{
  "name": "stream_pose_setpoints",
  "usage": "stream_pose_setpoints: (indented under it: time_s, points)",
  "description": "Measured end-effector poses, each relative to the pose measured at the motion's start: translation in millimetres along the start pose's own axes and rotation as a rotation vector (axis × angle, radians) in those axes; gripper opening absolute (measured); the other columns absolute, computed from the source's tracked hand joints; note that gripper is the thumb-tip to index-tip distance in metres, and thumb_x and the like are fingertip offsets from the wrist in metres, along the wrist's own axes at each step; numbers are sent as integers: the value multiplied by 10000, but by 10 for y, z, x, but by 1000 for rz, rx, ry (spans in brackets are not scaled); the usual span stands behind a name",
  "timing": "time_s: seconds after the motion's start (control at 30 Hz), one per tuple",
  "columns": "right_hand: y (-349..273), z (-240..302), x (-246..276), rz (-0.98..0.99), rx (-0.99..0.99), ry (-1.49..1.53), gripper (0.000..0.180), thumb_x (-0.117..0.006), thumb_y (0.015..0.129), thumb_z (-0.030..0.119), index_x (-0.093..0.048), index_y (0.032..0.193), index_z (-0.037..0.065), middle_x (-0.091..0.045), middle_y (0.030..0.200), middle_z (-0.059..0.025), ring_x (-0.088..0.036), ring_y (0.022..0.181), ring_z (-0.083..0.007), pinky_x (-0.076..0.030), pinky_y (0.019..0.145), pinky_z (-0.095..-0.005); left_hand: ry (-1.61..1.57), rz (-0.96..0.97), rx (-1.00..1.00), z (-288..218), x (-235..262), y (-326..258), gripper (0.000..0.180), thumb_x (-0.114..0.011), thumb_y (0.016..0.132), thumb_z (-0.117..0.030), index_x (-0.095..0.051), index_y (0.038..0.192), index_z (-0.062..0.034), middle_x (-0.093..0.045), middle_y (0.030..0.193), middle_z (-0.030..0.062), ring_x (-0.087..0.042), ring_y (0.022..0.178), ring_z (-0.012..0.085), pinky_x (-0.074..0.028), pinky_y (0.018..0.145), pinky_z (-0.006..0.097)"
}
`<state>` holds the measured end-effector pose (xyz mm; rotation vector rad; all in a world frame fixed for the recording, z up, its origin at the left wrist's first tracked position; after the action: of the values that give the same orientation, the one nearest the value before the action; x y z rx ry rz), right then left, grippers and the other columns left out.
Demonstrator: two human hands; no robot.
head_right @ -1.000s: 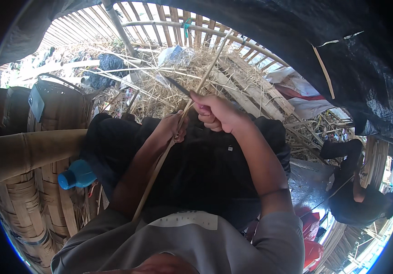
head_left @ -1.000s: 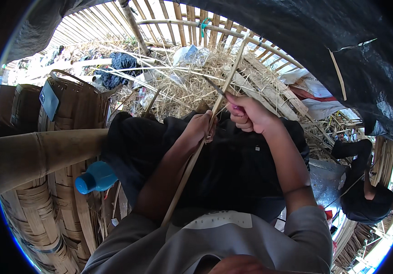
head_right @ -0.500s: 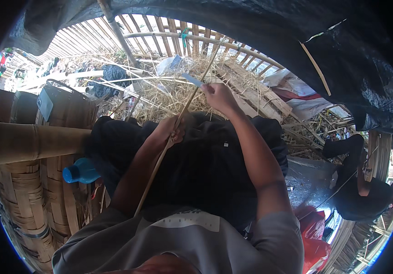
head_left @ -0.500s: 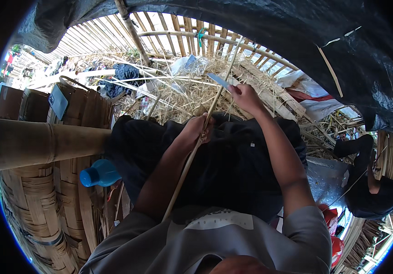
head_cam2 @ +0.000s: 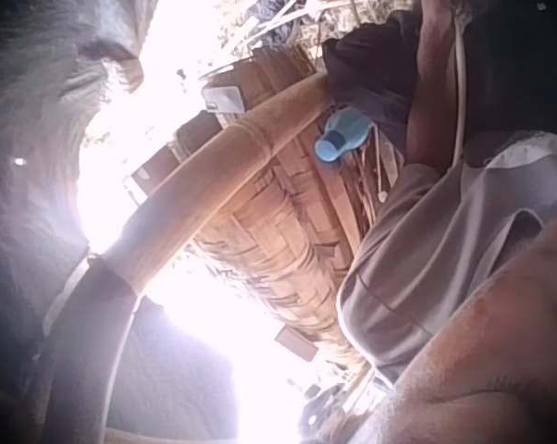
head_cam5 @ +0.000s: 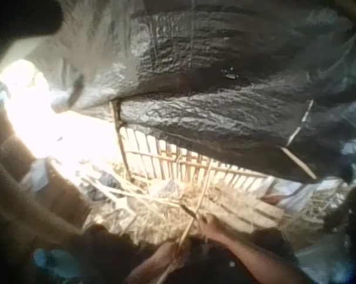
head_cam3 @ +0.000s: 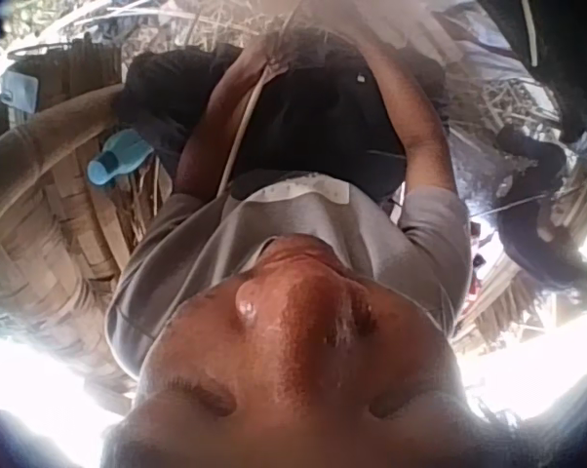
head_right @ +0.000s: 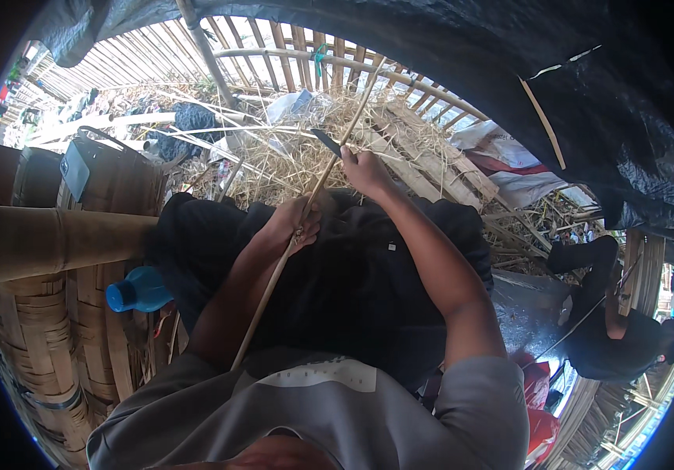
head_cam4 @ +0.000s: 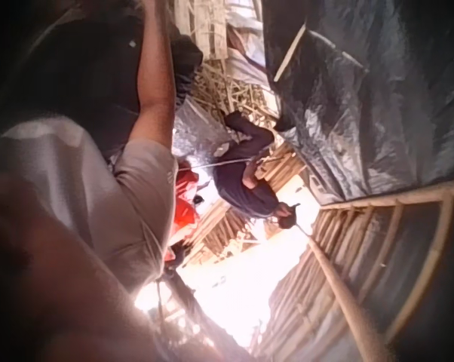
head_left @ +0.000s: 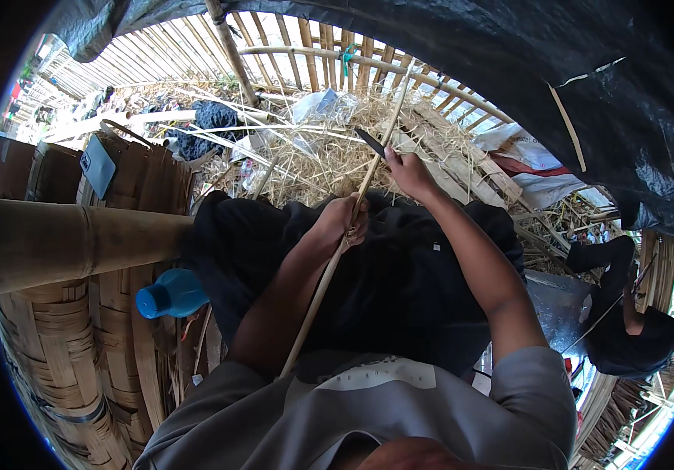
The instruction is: The person shaves a thin strip of bamboo with a knife, pulling the blade along its length to remove small shavings.
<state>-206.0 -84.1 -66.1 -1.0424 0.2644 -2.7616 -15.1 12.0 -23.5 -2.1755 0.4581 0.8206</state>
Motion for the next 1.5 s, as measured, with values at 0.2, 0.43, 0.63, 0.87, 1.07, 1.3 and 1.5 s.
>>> stream_pose_setpoints:
  time_s: [0.2, 0.43, 0.63, 0.87, 1.07, 1.3, 1.5]
  points:
    - [-124, -19, -144, 9, 53, 62, 624, -478, 945, 468, -541, 605, -51, -515, 504, -166, -531, 495, -249, -414, 530, -429, -26, 4, 0, 10, 40, -7, 184, -356, 974, -232, -450, 838, -151, -353, 554, -72, -328, 427, 64, -256, 423, 234]
    - [-162, 260, 78, 17, -28, -50, 621, -455, 947, 485, -583, 648, -43, -558, 555, -209, -605, 566, -356, -449, 584, -454, -17, 4, -31, -28, 32, -43, 165, -356, 970, -212, -459, 861, -143, -367, 576, -73, -350, 441, 59, -272, 432, 225]
    - [-296, 329, -73, -10, 86, -136, 658, -412, 949, 518, -611, 652, -34, -593, 609, -246, -631, 667, -421, -474, 649, -483, 55, -26, -6, -13, 46, -23, 176, -356, 964, -183, -465, 841, -119, -378, 567, -50, -360, 436, 69, -283, 409, 230]
    - [-305, 318, -105, -47, 81, -175, 609, -406, 960, 514, -604, 712, -6, -591, 619, -204, -608, 623, -380, -452, 602, -439, 43, -89, -29, -25, -32, 18, 190, -357, 962, -187, -468, 833, -104, -380, 549, -39, -346, 411, 81, -273, 394, 222]
    - [-176, 414, 169, 9, -82, -157, 645, -394, 952, 514, -632, 702, -31, -608, 649, -252, -629, 711, -435, -473, 677, -495, 45, -73, -46, -44, -14, 12, 195, -347, 967, -191, -465, 836, -107, -387, 546, -41, -349, 409, 81, -271, 385, 232]
    - [-142, 374, 159, 26, -97, -177, 648, -359, 964, 515, -649, 723, -13, -618, 643, -241, -636, 708, -424, -482, 693, -503, 47, -92, -38, -4, 23, 44, 204, -344, 973, -202, -467, 840, -107, -381, 538, -42, -345, 408, 78, -265, 383, 233]
    - [-183, 339, 166, 3, -120, -215, 637, -403, 952, 505, -647, 716, -34, -603, 621, -257, -628, 699, -446, -482, 713, -499, 97, -109, -64, -5, -41, 37, 200, -353, 965, -192, -477, 842, -95, -378, 533, -35, -345, 402, 81, -260, 379, 239]
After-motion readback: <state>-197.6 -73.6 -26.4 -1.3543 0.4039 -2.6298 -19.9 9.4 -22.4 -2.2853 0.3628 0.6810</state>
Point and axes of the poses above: each hand's wrist, its own y-axis towards the middle knuckle, its own x-axis out of the back of the hand, z = x × y, the point moved 1 cm from there along y, towards the middle knuckle
